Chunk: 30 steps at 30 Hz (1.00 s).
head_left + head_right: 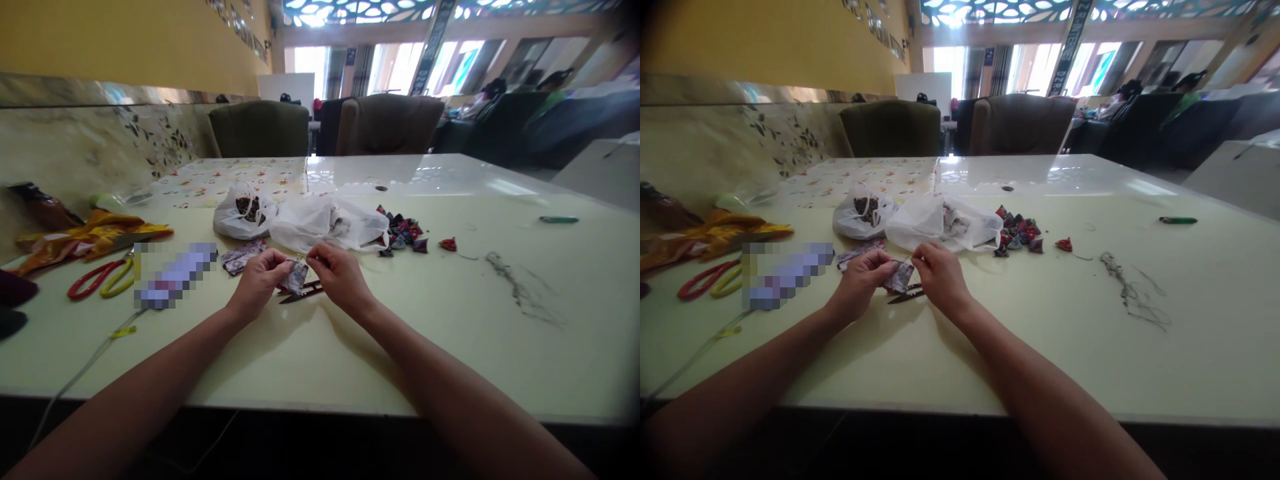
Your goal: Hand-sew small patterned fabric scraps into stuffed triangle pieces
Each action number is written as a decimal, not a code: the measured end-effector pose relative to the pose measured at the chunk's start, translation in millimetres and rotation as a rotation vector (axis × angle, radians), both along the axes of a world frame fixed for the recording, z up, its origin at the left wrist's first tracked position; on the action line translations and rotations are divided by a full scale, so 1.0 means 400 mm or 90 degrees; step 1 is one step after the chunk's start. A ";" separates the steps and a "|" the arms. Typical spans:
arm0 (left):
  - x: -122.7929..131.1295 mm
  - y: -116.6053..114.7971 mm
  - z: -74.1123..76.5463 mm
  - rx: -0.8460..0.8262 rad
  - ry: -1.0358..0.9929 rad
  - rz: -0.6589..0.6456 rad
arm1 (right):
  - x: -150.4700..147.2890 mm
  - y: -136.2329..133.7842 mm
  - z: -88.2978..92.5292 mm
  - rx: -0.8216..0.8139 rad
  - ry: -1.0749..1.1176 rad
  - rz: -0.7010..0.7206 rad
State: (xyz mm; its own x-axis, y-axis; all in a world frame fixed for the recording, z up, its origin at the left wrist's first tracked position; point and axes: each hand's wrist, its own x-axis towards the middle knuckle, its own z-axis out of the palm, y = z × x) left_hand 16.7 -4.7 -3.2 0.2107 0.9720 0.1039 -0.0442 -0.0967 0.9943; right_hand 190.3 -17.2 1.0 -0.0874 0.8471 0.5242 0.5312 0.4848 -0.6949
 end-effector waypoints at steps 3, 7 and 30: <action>-0.005 0.008 -0.002 -0.025 -0.008 0.035 | 0.022 0.009 0.007 -0.026 -0.007 0.001; -0.015 0.024 -0.001 -0.069 -0.024 0.095 | 0.072 0.029 0.026 -0.122 0.273 0.034; -0.042 0.080 -0.020 -0.096 -0.046 0.222 | 0.209 0.071 0.056 0.152 0.436 -0.177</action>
